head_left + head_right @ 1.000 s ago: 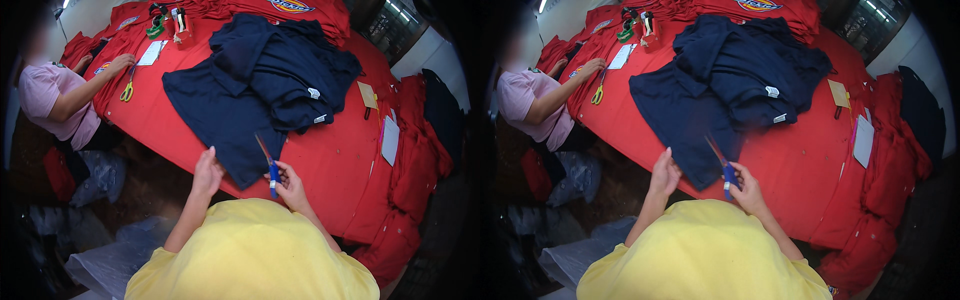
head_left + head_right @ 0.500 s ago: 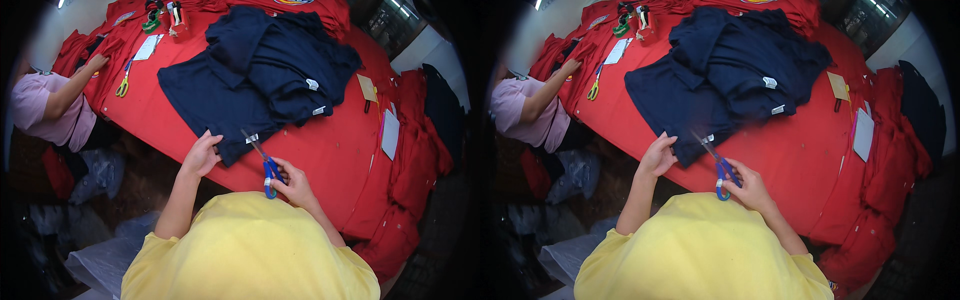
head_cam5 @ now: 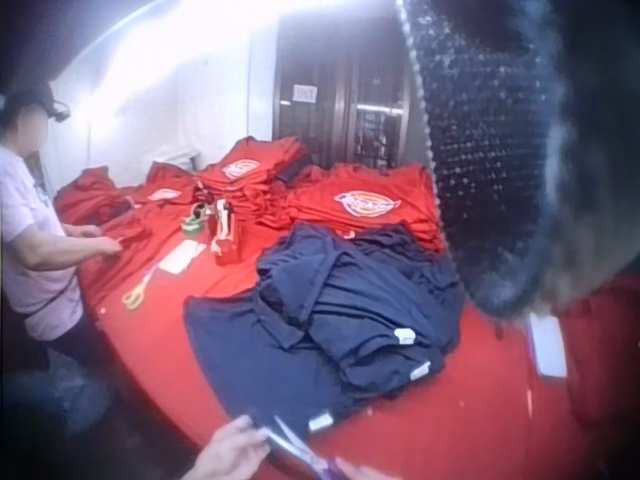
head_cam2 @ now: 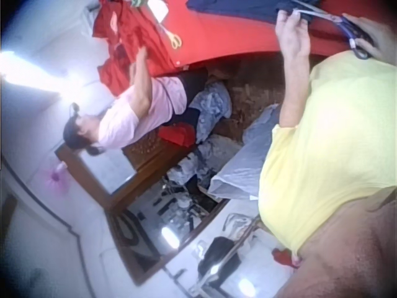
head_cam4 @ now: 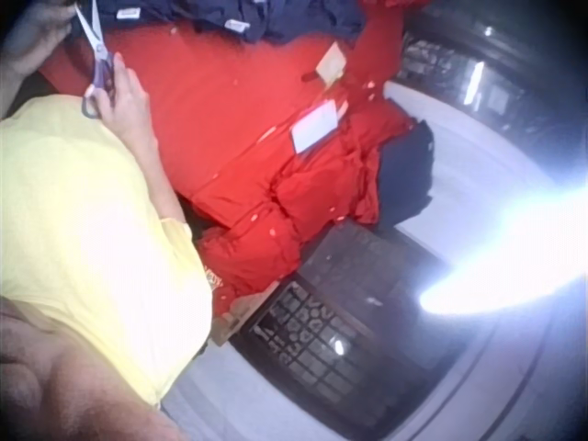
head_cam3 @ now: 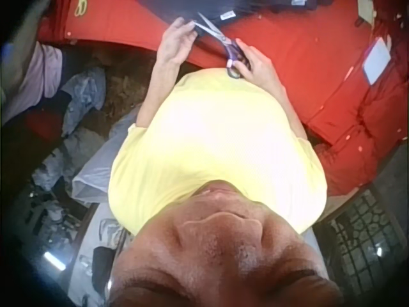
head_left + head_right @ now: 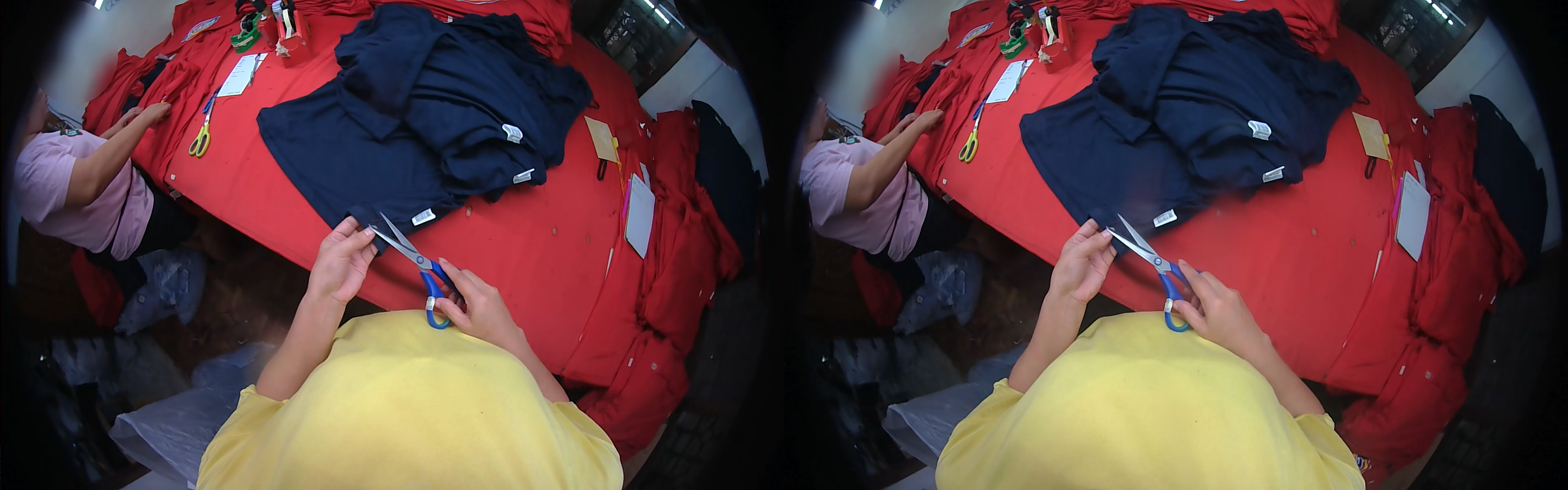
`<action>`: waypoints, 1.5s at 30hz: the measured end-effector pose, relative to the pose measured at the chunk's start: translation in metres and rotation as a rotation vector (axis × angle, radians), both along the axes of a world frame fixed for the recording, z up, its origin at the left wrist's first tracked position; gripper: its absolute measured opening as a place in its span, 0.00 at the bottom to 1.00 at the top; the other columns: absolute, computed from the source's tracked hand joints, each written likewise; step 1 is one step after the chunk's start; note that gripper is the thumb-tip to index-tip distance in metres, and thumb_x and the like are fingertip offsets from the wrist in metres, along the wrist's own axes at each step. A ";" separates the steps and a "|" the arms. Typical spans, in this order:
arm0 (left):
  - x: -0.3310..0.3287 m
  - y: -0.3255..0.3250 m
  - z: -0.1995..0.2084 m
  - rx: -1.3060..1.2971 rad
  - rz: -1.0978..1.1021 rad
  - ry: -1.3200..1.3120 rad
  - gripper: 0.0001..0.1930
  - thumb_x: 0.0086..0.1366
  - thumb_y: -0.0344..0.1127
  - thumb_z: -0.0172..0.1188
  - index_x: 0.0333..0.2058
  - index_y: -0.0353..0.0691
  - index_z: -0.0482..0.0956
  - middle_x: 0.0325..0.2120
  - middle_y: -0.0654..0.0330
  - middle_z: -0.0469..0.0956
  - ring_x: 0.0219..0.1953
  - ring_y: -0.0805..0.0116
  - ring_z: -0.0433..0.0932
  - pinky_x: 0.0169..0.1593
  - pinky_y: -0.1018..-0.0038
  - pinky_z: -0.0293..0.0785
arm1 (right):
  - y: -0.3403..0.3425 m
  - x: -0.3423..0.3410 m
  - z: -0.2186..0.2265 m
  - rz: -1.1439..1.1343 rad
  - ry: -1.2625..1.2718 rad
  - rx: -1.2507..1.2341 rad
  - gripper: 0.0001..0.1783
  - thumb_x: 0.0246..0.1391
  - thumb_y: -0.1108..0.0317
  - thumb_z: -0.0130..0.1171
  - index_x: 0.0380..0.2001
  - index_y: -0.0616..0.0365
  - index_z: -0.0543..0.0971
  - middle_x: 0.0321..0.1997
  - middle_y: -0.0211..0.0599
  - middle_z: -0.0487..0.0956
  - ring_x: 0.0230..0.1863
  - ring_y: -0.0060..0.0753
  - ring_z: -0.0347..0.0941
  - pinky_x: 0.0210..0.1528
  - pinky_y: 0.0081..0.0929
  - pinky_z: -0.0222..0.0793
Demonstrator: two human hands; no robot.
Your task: The person trims loose threads from dark shirts using scissors at a large table covered in red garments.
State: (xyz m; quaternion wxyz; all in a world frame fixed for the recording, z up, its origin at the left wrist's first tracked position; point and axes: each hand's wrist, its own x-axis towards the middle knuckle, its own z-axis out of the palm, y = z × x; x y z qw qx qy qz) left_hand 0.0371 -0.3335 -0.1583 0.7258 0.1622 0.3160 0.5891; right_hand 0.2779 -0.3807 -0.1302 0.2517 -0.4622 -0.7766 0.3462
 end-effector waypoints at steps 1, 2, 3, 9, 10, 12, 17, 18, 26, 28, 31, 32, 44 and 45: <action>0.003 0.000 0.003 -0.001 0.009 -0.007 0.14 0.63 0.19 0.50 0.48 0.33 0.72 0.44 0.56 0.77 0.47 0.67 0.76 0.54 0.71 0.73 | 0.000 0.000 -0.002 -0.001 -0.004 0.026 0.33 0.52 0.68 0.63 0.60 0.65 0.66 0.31 0.40 0.75 0.24 0.29 0.76 0.28 0.26 0.75; 0.005 -0.001 0.006 0.012 0.024 0.007 0.14 0.63 0.19 0.49 0.48 0.33 0.72 0.44 0.56 0.77 0.47 0.67 0.76 0.54 0.71 0.73 | 0.000 0.000 -0.003 -0.002 -0.008 0.051 0.33 0.52 0.68 0.63 0.60 0.65 0.65 0.31 0.40 0.75 0.24 0.29 0.76 0.27 0.26 0.75; 0.008 -0.002 0.009 0.026 0.035 0.022 0.14 0.63 0.19 0.49 0.47 0.33 0.72 0.43 0.56 0.77 0.47 0.67 0.76 0.54 0.72 0.73 | -0.001 -0.001 -0.004 -0.001 0.004 0.068 0.33 0.52 0.69 0.63 0.60 0.65 0.65 0.31 0.40 0.75 0.24 0.29 0.76 0.27 0.26 0.74; 0.015 -0.003 0.012 0.062 0.058 0.099 0.13 0.62 0.18 0.51 0.46 0.34 0.72 0.42 0.57 0.77 0.46 0.68 0.77 0.53 0.72 0.73 | 0.001 -0.004 -0.015 0.007 0.042 0.164 0.34 0.52 0.69 0.63 0.61 0.65 0.64 0.30 0.39 0.74 0.24 0.30 0.75 0.26 0.27 0.73; 0.016 -0.003 0.012 0.068 0.051 0.104 0.13 0.62 0.18 0.51 0.46 0.34 0.73 0.42 0.57 0.77 0.46 0.68 0.77 0.53 0.72 0.73 | 0.001 -0.005 -0.019 0.004 0.056 0.173 0.34 0.52 0.69 0.62 0.61 0.65 0.64 0.29 0.39 0.74 0.23 0.30 0.75 0.26 0.27 0.73; 0.018 -0.004 0.014 0.062 0.049 0.110 0.13 0.62 0.18 0.52 0.45 0.34 0.73 0.41 0.57 0.77 0.45 0.68 0.77 0.53 0.72 0.73 | 0.001 -0.006 -0.022 -0.001 0.076 0.157 0.33 0.53 0.69 0.62 0.61 0.65 0.64 0.30 0.40 0.74 0.25 0.31 0.75 0.28 0.28 0.73; 0.017 -0.003 0.015 0.072 0.042 0.135 0.13 0.63 0.18 0.52 0.46 0.33 0.73 0.42 0.58 0.76 0.45 0.69 0.76 0.53 0.71 0.73 | 0.004 -0.007 -0.025 0.007 0.137 0.118 0.33 0.54 0.69 0.61 0.62 0.64 0.64 0.35 0.44 0.76 0.33 0.37 0.77 0.36 0.30 0.74; 0.018 -0.003 0.015 0.068 0.048 0.138 0.13 0.63 0.18 0.52 0.46 0.33 0.73 0.42 0.58 0.76 0.45 0.69 0.76 0.53 0.71 0.74 | 0.004 -0.007 -0.024 0.010 0.167 0.069 0.33 0.54 0.69 0.61 0.62 0.63 0.64 0.37 0.45 0.76 0.34 0.37 0.77 0.37 0.30 0.74; 0.019 -0.004 0.015 0.062 0.068 0.143 0.13 0.63 0.18 0.52 0.46 0.32 0.73 0.42 0.57 0.76 0.45 0.69 0.76 0.51 0.72 0.74 | 0.004 -0.005 -0.021 0.011 0.264 -0.126 0.31 0.56 0.69 0.58 0.62 0.62 0.64 0.44 0.49 0.77 0.37 0.37 0.78 0.40 0.29 0.73; 0.019 -0.003 0.014 0.063 0.063 0.142 0.13 0.63 0.18 0.52 0.46 0.32 0.73 0.43 0.57 0.76 0.46 0.69 0.76 0.51 0.72 0.75 | 0.003 -0.004 -0.020 0.005 0.236 -0.123 0.31 0.57 0.69 0.58 0.62 0.62 0.64 0.43 0.49 0.77 0.37 0.36 0.78 0.39 0.29 0.73; 0.021 -0.004 0.017 0.043 0.094 0.137 0.13 0.64 0.19 0.52 0.47 0.31 0.73 0.43 0.57 0.76 0.46 0.69 0.77 0.51 0.73 0.75 | 0.004 -0.003 -0.023 0.024 0.205 -0.016 0.30 0.57 0.69 0.58 0.62 0.63 0.64 0.42 0.48 0.77 0.36 0.34 0.77 0.38 0.28 0.73; 0.020 -0.004 0.017 0.058 0.088 0.155 0.13 0.64 0.19 0.52 0.48 0.31 0.72 0.43 0.56 0.76 0.46 0.68 0.77 0.51 0.72 0.75 | 0.004 -0.003 -0.024 0.035 0.196 0.037 0.30 0.57 0.69 0.58 0.62 0.63 0.64 0.42 0.48 0.77 0.36 0.34 0.77 0.38 0.27 0.73; 0.022 -0.011 0.023 0.106 0.020 0.259 0.18 0.63 0.18 0.52 0.52 0.32 0.70 0.43 0.58 0.75 0.46 0.69 0.77 0.49 0.73 0.75 | 0.008 -0.003 -0.015 -0.056 0.311 -0.401 0.29 0.57 0.71 0.58 0.62 0.63 0.66 0.47 0.48 0.78 0.41 0.29 0.77 0.43 0.26 0.73; 0.022 -0.011 0.023 0.102 0.014 0.260 0.19 0.62 0.18 0.53 0.52 0.32 0.70 0.43 0.58 0.75 0.45 0.70 0.77 0.49 0.73 0.75 | 0.007 -0.003 -0.016 -0.054 0.323 -0.366 0.29 0.57 0.71 0.58 0.62 0.62 0.66 0.47 0.49 0.78 0.41 0.29 0.77 0.43 0.26 0.73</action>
